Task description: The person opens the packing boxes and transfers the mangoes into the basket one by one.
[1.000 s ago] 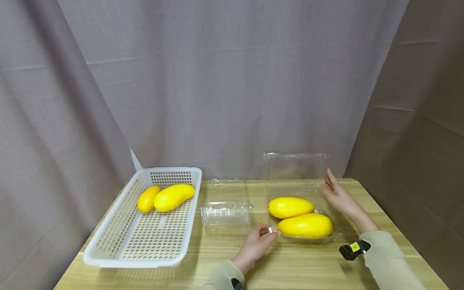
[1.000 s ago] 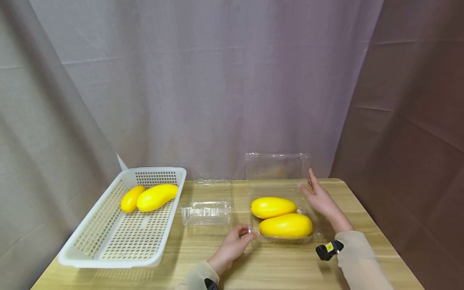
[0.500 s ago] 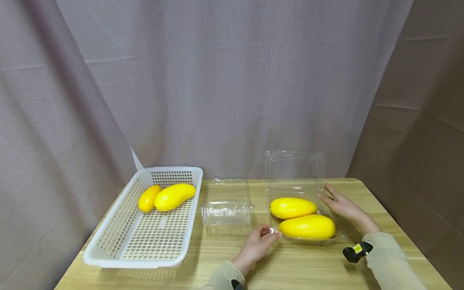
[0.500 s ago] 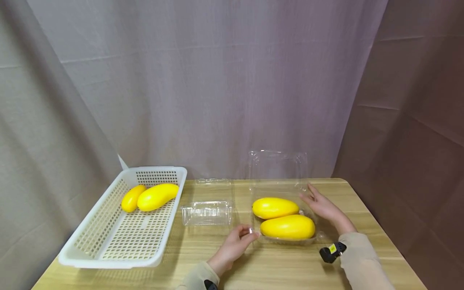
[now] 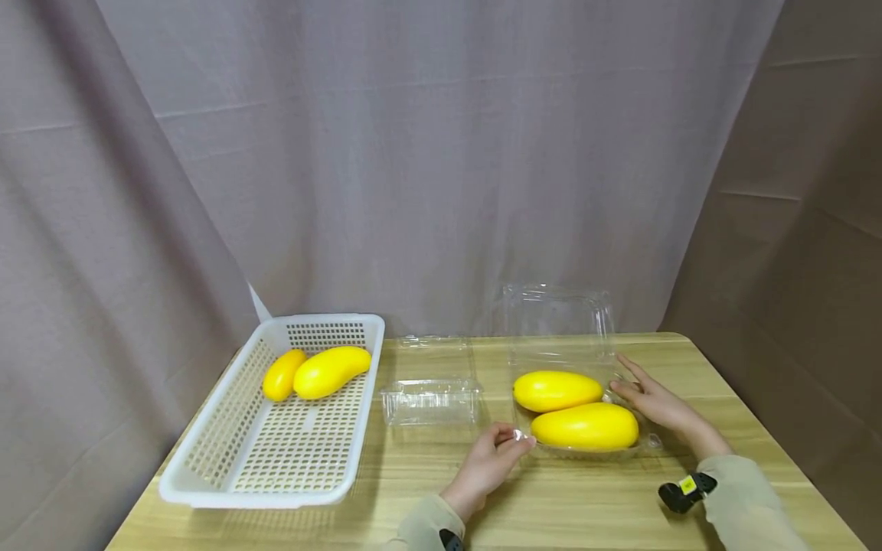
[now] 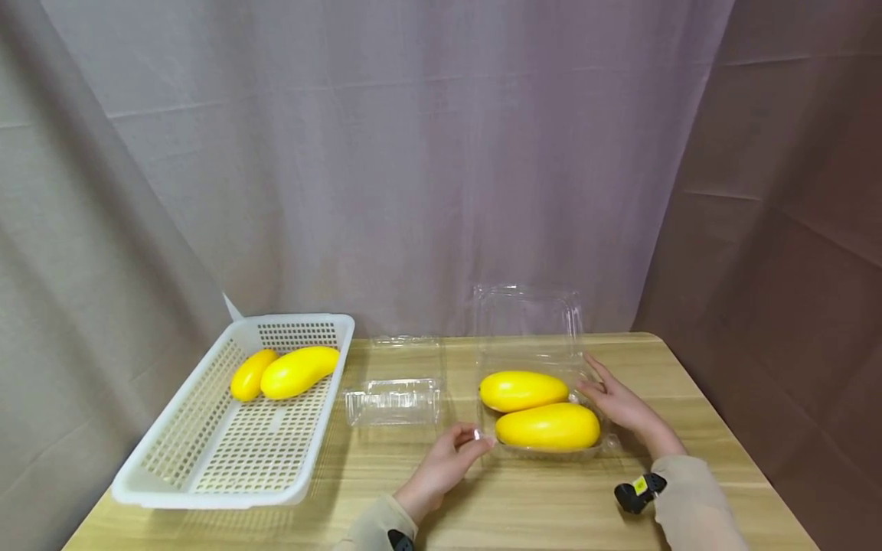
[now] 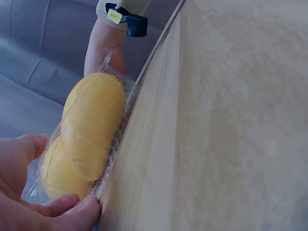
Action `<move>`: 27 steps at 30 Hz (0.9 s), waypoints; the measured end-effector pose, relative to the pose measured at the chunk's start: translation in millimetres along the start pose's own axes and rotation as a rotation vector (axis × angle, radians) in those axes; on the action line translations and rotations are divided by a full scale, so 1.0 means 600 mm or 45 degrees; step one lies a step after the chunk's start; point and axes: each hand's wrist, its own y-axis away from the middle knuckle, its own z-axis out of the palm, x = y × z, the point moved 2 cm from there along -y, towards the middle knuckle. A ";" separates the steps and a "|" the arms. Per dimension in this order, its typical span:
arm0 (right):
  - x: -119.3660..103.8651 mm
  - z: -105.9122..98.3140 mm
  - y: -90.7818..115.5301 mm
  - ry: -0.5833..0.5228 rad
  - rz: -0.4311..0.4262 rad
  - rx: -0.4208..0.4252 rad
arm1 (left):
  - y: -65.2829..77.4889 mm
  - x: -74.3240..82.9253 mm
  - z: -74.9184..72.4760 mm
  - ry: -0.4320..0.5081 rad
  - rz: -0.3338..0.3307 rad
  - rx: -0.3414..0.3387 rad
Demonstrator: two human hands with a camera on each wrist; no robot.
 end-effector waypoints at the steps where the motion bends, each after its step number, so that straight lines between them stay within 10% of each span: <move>1: 0.001 0.001 0.001 -0.013 0.004 -0.001 | 0.000 0.000 0.000 -0.003 0.000 0.002; 27: -0.003 0.020 0.022 -0.134 0.034 -0.120 | 0.042 0.005 -0.010 -0.040 -0.004 -0.100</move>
